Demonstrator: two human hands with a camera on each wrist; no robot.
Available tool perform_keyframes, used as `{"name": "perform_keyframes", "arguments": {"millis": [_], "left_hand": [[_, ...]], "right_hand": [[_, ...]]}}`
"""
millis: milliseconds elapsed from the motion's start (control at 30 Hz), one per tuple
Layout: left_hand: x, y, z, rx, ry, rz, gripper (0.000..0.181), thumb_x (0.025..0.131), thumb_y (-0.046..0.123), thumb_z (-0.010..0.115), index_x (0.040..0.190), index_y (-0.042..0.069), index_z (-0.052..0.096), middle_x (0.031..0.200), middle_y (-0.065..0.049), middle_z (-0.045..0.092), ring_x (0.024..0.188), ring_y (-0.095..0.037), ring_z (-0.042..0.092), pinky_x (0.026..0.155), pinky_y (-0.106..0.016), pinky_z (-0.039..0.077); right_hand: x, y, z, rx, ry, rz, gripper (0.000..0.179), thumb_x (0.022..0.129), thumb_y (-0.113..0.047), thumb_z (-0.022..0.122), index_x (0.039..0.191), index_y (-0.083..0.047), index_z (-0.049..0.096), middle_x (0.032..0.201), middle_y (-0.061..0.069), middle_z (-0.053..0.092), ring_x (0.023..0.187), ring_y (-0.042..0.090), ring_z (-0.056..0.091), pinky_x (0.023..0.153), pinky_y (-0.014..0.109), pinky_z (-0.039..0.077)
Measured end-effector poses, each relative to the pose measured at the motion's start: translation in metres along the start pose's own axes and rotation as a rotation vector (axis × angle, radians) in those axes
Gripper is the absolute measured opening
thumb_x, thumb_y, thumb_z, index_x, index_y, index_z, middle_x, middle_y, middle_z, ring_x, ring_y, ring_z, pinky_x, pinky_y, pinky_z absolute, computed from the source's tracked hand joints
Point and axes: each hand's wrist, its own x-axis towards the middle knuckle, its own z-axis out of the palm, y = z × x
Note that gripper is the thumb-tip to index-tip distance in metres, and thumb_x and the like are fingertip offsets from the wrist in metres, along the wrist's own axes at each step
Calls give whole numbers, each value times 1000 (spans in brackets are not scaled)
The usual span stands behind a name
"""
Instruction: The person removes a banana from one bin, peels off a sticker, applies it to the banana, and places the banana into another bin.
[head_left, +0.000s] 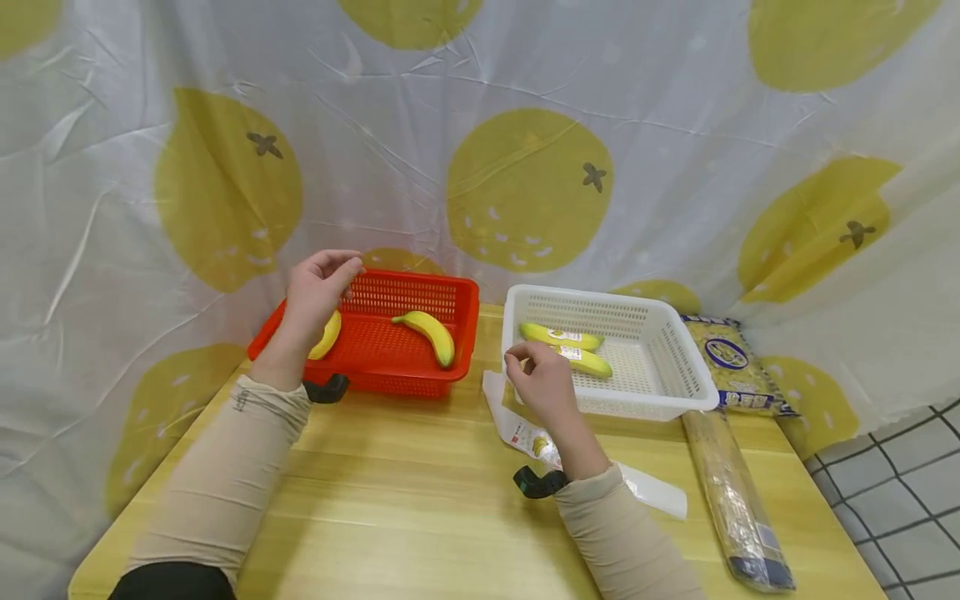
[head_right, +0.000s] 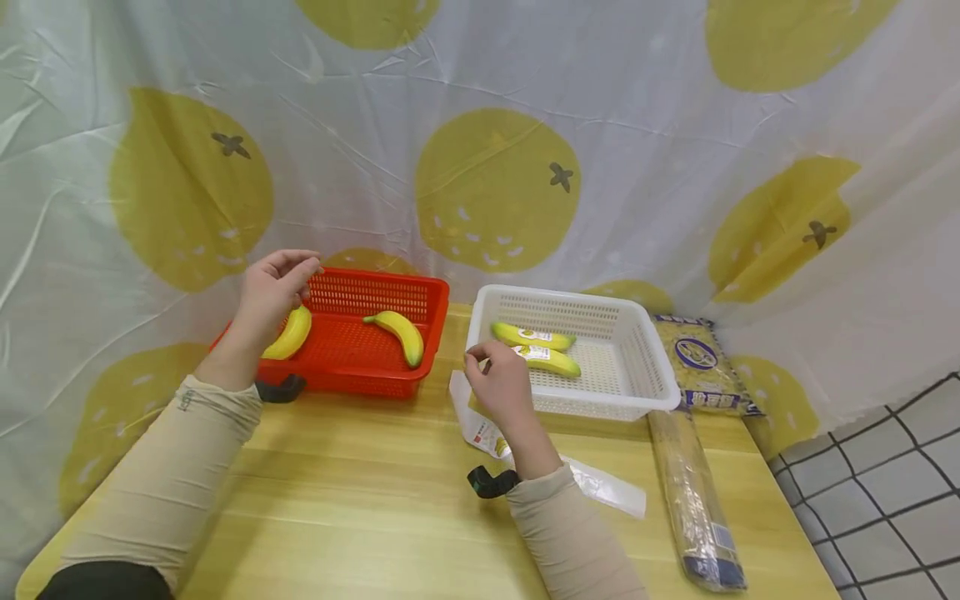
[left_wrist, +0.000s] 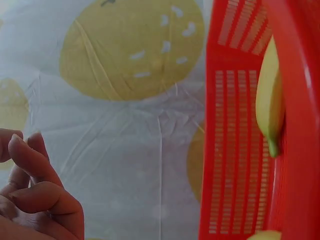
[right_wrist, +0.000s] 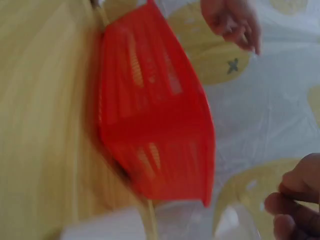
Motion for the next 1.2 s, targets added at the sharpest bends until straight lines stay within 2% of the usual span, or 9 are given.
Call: {"name": "perform_keyframes", "arguments": {"millis": [167,333,467,533,600,733,967,1133,1200], "left_hand": [[28,-5,-22,110,35,-62,24,100,25,69,119,10,71,93,12,70,64,-7,54,57,-19,46],[43,-21,-36,160,56,-174,26,102,27,64,122,12,69,98,11,66,68,-7,57,63,-20,49],[49,-33,-42,195,79,-255,34,103,33,60,128,10,66,98,13,63,73,-7,58,65,-19,47],[53,-37,-43,223,97,-263,36,104,36,58,129,10,64,98,13,61,75,-6,58,64,-19,45],[57,-40,-42,227,130,-248,35,103,33,59,128,9,64,99,11,61,75,-6,60,64,-18,46],[65,-43,-36,308,164,-198,35,102,27,58,128,5,66,102,5,61,72,-7,62,67,-18,50],[64,-52,-37,563,123,-236,40,102,27,55,133,4,66,121,-14,65,89,-22,65,71,-24,50],[64,-60,-44,665,78,-263,40,101,25,56,131,1,66,130,-22,63,113,-34,59,91,-40,50],[63,-61,-48,707,43,-274,40,100,23,55,130,-1,65,131,-23,61,116,-36,55,95,-44,47]], "right_hand": [[-8,-13,20,-21,32,-250,5,90,-3,74,95,-2,77,91,9,74,65,16,59,57,23,49],[-19,-15,40,-47,-32,-354,16,88,-3,79,102,3,77,105,16,74,68,16,66,63,22,56],[-25,-13,48,-70,-52,-374,21,86,-4,82,105,4,77,108,18,74,76,19,71,68,23,59],[-26,-11,51,-68,-49,-382,23,85,-2,83,107,4,77,110,18,74,83,22,73,70,24,60],[-26,-11,51,-71,-44,-393,25,85,-2,83,108,4,77,113,19,73,92,26,74,75,28,61],[-24,-10,53,-108,-34,-421,24,83,-2,84,106,1,79,115,18,73,107,32,71,88,36,60],[-24,-11,61,-149,-8,-435,23,83,-3,85,105,0,79,111,15,73,105,28,71,91,35,59],[-25,-12,63,-121,-13,-413,21,83,-2,84,104,-1,79,109,14,74,102,26,72,89,33,59],[-24,-12,63,-126,-14,-406,18,85,-3,83,103,-2,80,108,12,74,102,25,72,90,31,59]]}}
